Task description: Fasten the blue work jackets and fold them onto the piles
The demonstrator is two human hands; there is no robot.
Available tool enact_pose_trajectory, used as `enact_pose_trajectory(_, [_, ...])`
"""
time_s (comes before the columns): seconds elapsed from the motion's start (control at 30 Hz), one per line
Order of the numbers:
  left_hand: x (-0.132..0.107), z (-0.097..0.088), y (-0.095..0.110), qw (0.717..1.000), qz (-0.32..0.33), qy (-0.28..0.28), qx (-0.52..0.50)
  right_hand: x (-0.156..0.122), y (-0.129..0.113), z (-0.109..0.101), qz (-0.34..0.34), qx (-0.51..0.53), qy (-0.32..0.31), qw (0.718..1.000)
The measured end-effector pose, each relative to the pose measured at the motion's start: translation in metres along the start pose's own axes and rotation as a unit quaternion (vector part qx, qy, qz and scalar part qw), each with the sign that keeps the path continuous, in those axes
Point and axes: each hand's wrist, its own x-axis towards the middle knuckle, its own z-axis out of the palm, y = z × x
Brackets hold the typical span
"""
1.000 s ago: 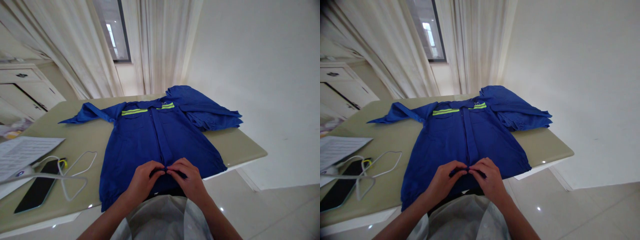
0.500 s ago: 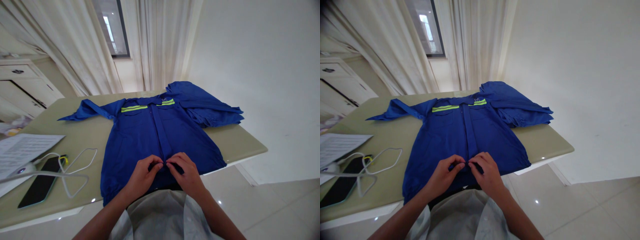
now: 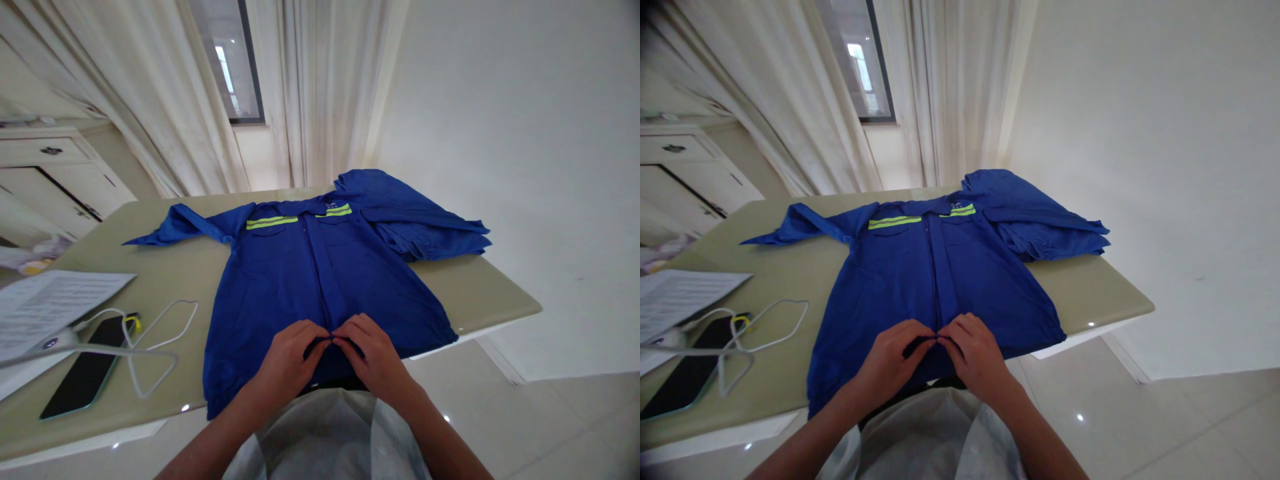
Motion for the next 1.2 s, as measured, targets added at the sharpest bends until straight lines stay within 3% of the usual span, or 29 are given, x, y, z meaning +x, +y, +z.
enact_pose_trajectory(0.17, [-0.003, 0.007, 0.002, 0.990, 0.105, 0.028, 0.094, -0.002, -0.002, 0.004, -0.055, -0.103, -0.001, 0.993])
enact_pose_trajectory(0.27, [-0.004, 0.008, 0.003, 0.984, 0.130, 0.021, 0.122, -0.005, -0.002, 0.006, -0.079, -0.118, 0.010, 0.990])
enact_pose_trajectory(0.4, [-0.007, 0.007, 0.004, 0.979, 0.151, 0.042, 0.131, -0.008, 0.005, -0.003, -0.002, 0.002, -0.036, 0.999])
enact_pose_trajectory(0.53, [-0.013, 0.002, 0.007, 0.955, 0.234, 0.065, 0.168, -0.003, 0.012, -0.024, 0.069, 0.187, -0.136, 0.970])
enact_pose_trajectory(0.7, [-0.016, -0.001, 0.013, 0.928, 0.312, 0.040, 0.201, 0.011, 0.012, -0.038, 0.076, 0.212, -0.216, 0.950])
enact_pose_trajectory(0.93, [-0.021, 0.007, 0.011, 0.913, 0.313, 0.016, 0.262, 0.024, 0.016, -0.044, 0.034, 0.117, -0.276, 0.953])
enact_pose_trajectory(1.1, [-0.022, 0.015, 0.011, 0.902, 0.313, 0.006, 0.299, 0.038, 0.014, -0.049, -0.005, 0.063, -0.357, 0.932])
enact_pose_trajectory(1.2, [-0.022, 0.017, 0.011, 0.894, 0.323, 0.017, 0.309, 0.045, 0.008, -0.050, -0.050, 0.056, -0.371, 0.926])
